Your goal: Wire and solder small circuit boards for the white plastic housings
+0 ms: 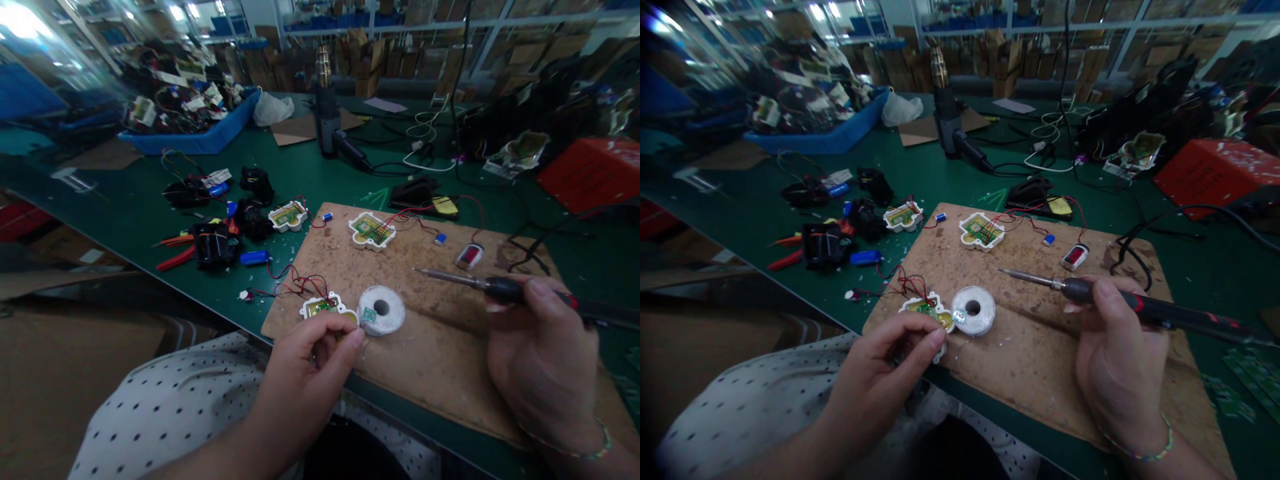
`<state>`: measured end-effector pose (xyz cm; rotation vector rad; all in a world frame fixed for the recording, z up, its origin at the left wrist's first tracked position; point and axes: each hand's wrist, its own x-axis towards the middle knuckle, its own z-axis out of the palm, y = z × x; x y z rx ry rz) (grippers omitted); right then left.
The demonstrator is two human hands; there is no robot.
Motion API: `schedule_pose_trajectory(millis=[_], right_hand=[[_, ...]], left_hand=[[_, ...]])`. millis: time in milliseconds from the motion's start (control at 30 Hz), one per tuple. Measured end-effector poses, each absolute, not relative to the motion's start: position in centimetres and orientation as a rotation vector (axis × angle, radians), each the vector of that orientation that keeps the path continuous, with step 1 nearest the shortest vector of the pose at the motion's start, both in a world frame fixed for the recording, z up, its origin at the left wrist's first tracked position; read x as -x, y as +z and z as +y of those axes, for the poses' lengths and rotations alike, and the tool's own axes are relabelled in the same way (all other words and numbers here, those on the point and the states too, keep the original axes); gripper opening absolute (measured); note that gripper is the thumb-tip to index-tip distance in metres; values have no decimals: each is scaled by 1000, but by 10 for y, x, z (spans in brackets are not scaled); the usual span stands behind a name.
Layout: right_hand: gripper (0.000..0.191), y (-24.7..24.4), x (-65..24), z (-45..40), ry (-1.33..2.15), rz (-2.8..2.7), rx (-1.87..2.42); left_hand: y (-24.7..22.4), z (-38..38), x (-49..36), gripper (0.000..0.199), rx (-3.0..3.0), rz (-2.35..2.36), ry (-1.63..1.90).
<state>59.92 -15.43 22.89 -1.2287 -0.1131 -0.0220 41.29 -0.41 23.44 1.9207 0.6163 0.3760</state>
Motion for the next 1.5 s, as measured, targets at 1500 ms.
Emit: schedule_pose_trajectory(millis=[1500], right_hand=[[7, 218, -588, -178, 44, -612, 1494]], left_hand=[[229, -10, -420, 10, -2402, 447, 656]])
